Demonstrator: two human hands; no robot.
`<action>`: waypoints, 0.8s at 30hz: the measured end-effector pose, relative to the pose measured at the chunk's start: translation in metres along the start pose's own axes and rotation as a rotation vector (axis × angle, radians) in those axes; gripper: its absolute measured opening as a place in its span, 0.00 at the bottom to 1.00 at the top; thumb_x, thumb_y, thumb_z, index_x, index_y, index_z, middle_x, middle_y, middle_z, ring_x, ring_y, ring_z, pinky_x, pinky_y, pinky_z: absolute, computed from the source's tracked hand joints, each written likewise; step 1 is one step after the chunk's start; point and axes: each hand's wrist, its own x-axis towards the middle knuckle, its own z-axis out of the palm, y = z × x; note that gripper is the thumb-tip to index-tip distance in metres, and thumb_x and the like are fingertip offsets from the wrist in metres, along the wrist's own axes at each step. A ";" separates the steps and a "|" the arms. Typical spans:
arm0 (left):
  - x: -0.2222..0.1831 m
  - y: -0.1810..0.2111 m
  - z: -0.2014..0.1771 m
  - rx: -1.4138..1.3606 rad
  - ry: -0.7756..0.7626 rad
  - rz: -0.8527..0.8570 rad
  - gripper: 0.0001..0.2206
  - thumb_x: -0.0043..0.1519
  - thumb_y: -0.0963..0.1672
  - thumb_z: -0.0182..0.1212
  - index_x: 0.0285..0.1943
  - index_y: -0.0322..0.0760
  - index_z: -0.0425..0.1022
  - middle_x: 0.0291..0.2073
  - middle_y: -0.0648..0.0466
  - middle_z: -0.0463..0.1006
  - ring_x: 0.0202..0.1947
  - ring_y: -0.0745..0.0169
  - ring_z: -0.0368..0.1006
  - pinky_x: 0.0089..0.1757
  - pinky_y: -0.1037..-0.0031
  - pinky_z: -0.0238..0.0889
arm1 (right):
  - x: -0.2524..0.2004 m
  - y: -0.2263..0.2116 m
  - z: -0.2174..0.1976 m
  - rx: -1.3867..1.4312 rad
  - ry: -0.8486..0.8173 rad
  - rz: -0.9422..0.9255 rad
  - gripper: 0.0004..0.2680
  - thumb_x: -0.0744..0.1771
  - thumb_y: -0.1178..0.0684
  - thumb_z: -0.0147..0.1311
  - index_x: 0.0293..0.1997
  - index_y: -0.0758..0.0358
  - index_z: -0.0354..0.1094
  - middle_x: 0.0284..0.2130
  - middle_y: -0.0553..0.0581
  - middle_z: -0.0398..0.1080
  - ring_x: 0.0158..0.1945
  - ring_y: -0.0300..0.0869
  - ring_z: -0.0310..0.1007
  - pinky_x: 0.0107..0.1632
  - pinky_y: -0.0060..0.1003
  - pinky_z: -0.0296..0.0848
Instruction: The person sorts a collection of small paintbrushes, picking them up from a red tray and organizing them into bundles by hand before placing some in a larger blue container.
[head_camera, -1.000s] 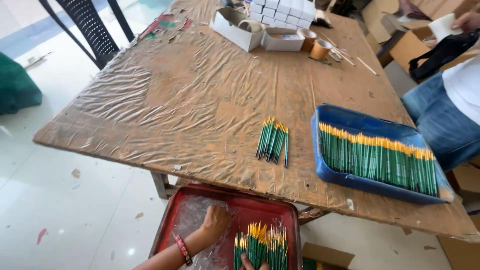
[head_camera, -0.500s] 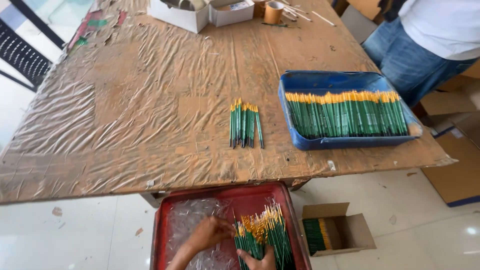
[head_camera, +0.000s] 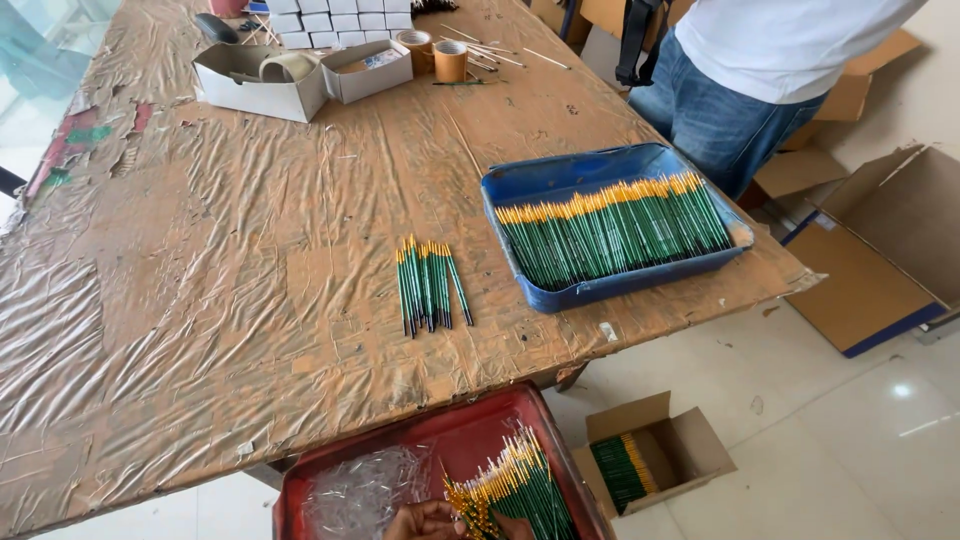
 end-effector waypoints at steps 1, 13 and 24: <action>-0.001 0.000 0.000 -0.036 0.021 -0.003 0.10 0.63 0.39 0.66 0.50 0.25 0.79 0.36 0.47 0.88 0.38 0.69 0.83 0.39 0.79 0.75 | 0.050 0.029 -0.013 -0.011 -0.028 -0.039 0.19 0.71 0.45 0.51 0.69 0.59 0.71 0.57 0.53 0.78 0.54 0.38 0.81 0.60 0.37 0.75; -0.025 0.010 0.016 -0.137 0.033 -0.018 0.16 0.60 0.38 0.63 0.58 0.30 0.75 0.40 0.48 0.89 0.40 0.68 0.84 0.43 0.77 0.78 | -0.057 -0.370 -0.051 0.146 -0.083 0.136 0.13 0.63 0.57 0.66 0.52 0.66 0.79 0.36 0.62 0.83 0.40 0.43 0.82 0.47 0.35 0.78; -0.069 0.080 0.042 0.465 0.370 0.157 0.09 0.55 0.42 0.73 0.43 0.36 0.87 0.36 0.53 0.89 0.34 0.68 0.85 0.38 0.75 0.77 | -0.063 -0.348 -0.047 0.287 0.079 0.048 0.12 0.68 0.47 0.65 0.36 0.69 0.76 0.23 0.50 0.76 0.18 0.33 0.69 0.22 0.31 0.65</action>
